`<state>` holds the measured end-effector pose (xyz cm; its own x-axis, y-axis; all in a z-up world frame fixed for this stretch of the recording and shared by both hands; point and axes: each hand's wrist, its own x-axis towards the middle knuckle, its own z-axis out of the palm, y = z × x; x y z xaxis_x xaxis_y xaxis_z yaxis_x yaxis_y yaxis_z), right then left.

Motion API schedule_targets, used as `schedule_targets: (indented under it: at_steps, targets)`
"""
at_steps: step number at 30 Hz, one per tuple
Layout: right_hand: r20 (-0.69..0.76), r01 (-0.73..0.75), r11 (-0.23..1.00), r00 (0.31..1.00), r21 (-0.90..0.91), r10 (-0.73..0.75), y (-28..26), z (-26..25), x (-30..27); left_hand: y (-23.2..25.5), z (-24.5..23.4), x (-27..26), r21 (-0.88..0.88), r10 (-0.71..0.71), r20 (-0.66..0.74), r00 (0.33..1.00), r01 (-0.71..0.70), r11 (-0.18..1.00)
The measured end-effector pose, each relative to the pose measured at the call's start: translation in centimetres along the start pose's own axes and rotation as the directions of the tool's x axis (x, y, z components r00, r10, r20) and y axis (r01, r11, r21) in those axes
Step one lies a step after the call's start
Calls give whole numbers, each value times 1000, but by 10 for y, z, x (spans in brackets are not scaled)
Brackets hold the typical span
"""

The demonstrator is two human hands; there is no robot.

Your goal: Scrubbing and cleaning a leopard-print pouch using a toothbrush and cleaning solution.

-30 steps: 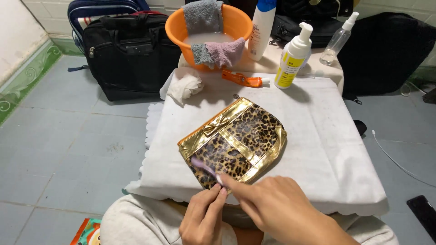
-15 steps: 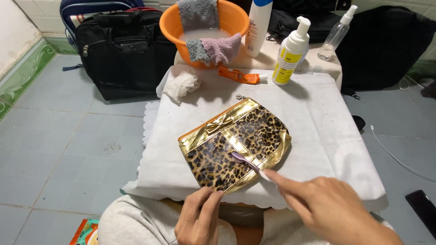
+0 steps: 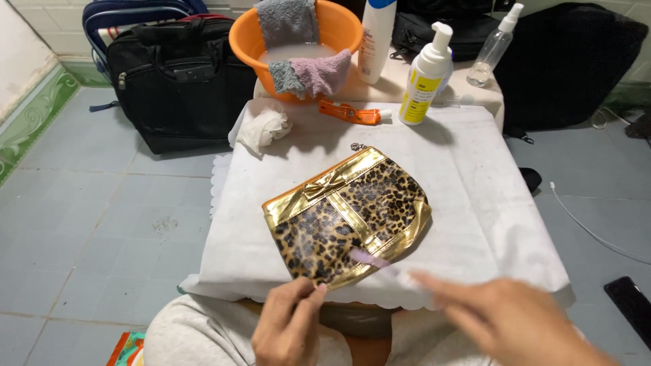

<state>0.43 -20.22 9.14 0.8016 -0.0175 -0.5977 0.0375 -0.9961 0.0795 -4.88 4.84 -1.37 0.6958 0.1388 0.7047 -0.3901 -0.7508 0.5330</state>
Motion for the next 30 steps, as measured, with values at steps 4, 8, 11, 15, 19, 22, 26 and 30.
schedule_targets:
  at_steps: [4, 8, 11, 15, 19, 22, 26, 30]
  targets:
    - [-41, -197, 979, 979, 46, 199, 15, -35, -25, -32, -11, 21, -7, -39, 104, 994, 40, 999]
    - [-168, -139, 805, 944, 577, 283, 41, -37, -26, -66, -35, 79, 88, 98, 226, 969, -121, 989]
    - [-274, -35, 738, 916, 673, 293, 49, -29, -17, -110, -31, 114, 64, 100, 397, 912, -136, 989]
    - [-295, -17, 763, 916, 646, 271, 41, -28, -6, -93, -41, 161, 205, -82, 513, 854, -29, 978]
    - [-313, -75, 825, 903, 560, 295, 35, -24, 9, -30, -12, 137, 333, 79, 230, 970, -155, 930]
    - [-332, 86, 855, 938, 512, 104, 29, -17, 22, 19, 26, 91, 253, 80, 256, 963, -147, 956]
    - [-364, 113, 968, 931, 224, -25, 9, -17, 28, 34, 51, 52, 149, 12, 239, 971, -48, 988]
    - [-356, 127, 992, 928, 29, -108, 1, -3, 44, 28, 55, 35, 139, -88, 231, 969, 57, 989]
